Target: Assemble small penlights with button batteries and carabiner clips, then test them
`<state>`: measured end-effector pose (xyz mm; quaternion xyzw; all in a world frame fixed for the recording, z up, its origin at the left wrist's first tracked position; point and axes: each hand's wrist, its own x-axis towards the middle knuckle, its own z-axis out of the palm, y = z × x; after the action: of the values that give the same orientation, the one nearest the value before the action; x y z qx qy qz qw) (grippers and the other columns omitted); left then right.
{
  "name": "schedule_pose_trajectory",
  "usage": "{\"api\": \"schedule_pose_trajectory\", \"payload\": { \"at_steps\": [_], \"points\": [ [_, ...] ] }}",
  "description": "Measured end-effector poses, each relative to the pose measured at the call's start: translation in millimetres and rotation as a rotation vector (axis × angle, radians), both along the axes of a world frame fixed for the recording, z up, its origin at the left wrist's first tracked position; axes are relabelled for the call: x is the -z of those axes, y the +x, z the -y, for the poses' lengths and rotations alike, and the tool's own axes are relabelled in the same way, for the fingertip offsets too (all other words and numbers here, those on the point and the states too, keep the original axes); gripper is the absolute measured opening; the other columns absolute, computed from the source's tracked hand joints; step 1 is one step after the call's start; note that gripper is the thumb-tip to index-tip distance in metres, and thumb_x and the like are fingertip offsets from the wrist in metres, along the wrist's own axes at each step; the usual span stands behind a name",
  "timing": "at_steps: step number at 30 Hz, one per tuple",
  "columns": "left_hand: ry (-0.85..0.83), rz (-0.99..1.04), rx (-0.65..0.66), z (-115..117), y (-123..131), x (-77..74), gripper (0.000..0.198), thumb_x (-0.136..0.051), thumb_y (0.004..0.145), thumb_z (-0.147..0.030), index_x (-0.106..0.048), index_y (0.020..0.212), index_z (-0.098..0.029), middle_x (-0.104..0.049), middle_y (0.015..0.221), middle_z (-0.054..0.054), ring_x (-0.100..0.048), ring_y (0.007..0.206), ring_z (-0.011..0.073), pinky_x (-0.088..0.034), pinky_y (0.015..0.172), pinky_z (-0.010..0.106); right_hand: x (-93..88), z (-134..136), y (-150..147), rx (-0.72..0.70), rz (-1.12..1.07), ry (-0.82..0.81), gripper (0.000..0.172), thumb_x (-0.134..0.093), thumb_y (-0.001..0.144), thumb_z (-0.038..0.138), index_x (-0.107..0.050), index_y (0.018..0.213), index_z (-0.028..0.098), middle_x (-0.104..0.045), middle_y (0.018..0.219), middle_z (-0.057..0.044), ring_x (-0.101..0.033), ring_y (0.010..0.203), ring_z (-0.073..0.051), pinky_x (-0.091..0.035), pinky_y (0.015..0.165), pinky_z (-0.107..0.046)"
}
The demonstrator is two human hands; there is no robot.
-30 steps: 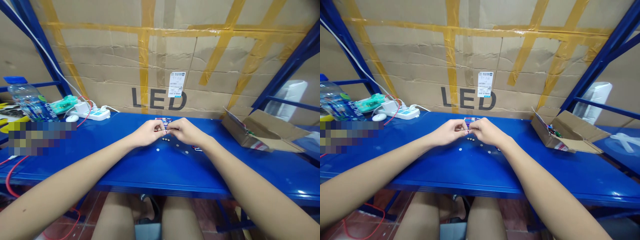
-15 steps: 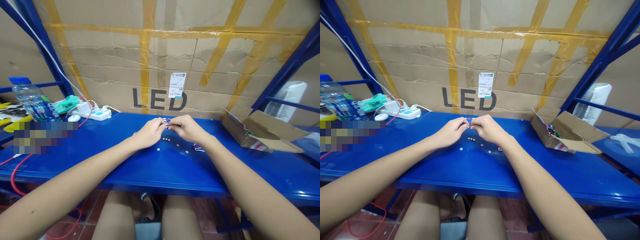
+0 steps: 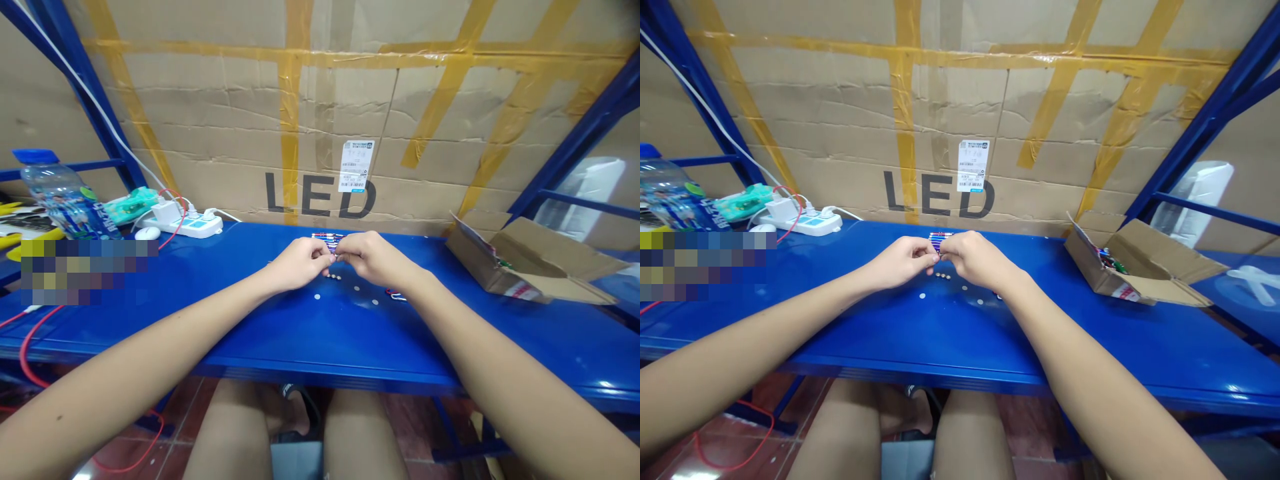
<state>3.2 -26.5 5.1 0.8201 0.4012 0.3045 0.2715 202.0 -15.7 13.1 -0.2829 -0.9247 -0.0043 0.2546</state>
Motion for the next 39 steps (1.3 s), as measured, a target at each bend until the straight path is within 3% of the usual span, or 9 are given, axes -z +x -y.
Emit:
{"api": "schedule_pose_trajectory", "payload": {
  "at_steps": [7, 14, 19, 22, 25, 32, 36, 39],
  "points": [
    [0.26, -0.099, -0.015, -0.4, -2.3, 6.8, 0.024, -0.052, 0.093, -0.03, -0.061, 0.076, -0.017, -0.062, 0.07, 0.001, -0.052, 0.064, 0.0144, -0.033, 0.062, 0.028, 2.2, -0.8, -1.1, 0.03, -0.016, -0.044, 0.026, -0.045, 0.086, 0.007, -0.069, 0.079, 0.014, -0.07, 0.077, -0.007, -0.055, 0.068, -0.015, -0.035, 0.065, -0.026],
    [0.334, -0.149, -0.016, -0.7, -0.3, 4.7, 0.023, -0.047, 0.096, -0.031, -0.058, 0.08, -0.018, -0.065, 0.076, 0.005, -0.055, 0.068, 0.017, -0.034, 0.063, 0.03, -6.8, 1.5, -1.1, 0.073, -0.077, -0.2, 0.021, -0.052, 0.09, 0.02, -0.071, 0.083, 0.014, -0.067, 0.071, -0.003, -0.053, 0.064, -0.013, -0.037, 0.064, -0.025],
    [0.373, -0.169, -0.131, -8.7, -6.1, 0.9, 0.014, -0.048, 0.093, -0.029, -0.058, 0.09, -0.018, -0.066, 0.084, 0.006, -0.057, 0.074, 0.0193, -0.037, 0.066, 0.031, -25.4, 1.4, 17.8, 0.38, 0.064, -0.333, 0.019, -0.06, 0.086, 0.031, -0.068, 0.079, 0.016, -0.068, 0.071, -0.004, -0.056, 0.064, -0.015, -0.038, 0.06, -0.027],
    [0.343, -0.125, -0.191, -19.6, -16.1, 0.2, 0.015, -0.049, 0.093, -0.03, -0.058, 0.089, -0.018, -0.067, 0.085, 0.005, -0.058, 0.075, 0.0189, -0.039, 0.068, 0.032, -30.3, -3.5, 37.6, 0.595, 0.294, -0.6, 0.023, -0.062, 0.083, 0.031, -0.063, 0.066, 0.016, -0.065, 0.063, -0.005, -0.055, 0.055, -0.015, -0.039, 0.056, -0.028],
    [0.311, -0.047, -0.238, -30.0, -25.0, 0.7, 0.017, -0.05, 0.092, -0.031, -0.058, 0.085, -0.018, -0.066, 0.083, 0.004, -0.057, 0.076, 0.0181, -0.041, 0.07, 0.031, -30.2, -6.9, 50.8, 0.674, 0.437, -0.804, 0.026, -0.062, 0.08, 0.03, -0.061, 0.058, 0.016, -0.063, 0.061, -0.005, -0.054, 0.053, -0.015, -0.039, 0.053, -0.029],
    [0.33, -0.064, -0.265, -33.8, -27.9, 2.4, 0.018, -0.049, 0.092, -0.032, -0.059, 0.086, -0.018, -0.067, 0.085, 0.006, -0.059, 0.078, 0.0195, -0.041, 0.071, 0.033, -27.5, -5.1, 47.3, 0.707, 0.518, -0.817, 0.022, -0.063, 0.076, 0.029, -0.065, 0.058, 0.015, -0.061, 0.06, -0.005, -0.05, 0.054, -0.014, -0.037, 0.053, -0.03],
    [0.331, -0.098, -0.244, -31.5, -25.5, 4.2, 0.018, -0.049, 0.093, -0.033, -0.059, 0.088, -0.019, -0.067, 0.084, 0.006, -0.059, 0.076, 0.0194, -0.04, 0.068, 0.032, -22.4, -7.2, 38.0, 0.693, 0.503, -0.749, 0.02, -0.067, 0.073, 0.029, -0.065, 0.058, 0.016, -0.066, 0.064, -0.006, -0.055, 0.057, -0.016, -0.039, 0.054, -0.03],
    [0.329, -0.114, -0.234, -31.3, -24.3, 5.7, 0.016, -0.05, 0.092, -0.032, -0.06, 0.089, -0.019, -0.067, 0.083, 0.006, -0.059, 0.075, 0.0193, -0.04, 0.067, 0.032, -17.3, -8.4, 29.4, 0.627, 0.477, -0.675, 0.008, -0.069, 0.071, 0.024, -0.07, 0.068, 0.016, -0.07, 0.07, -0.005, -0.061, 0.063, -0.018, -0.041, 0.057, -0.029]
  ]
}}
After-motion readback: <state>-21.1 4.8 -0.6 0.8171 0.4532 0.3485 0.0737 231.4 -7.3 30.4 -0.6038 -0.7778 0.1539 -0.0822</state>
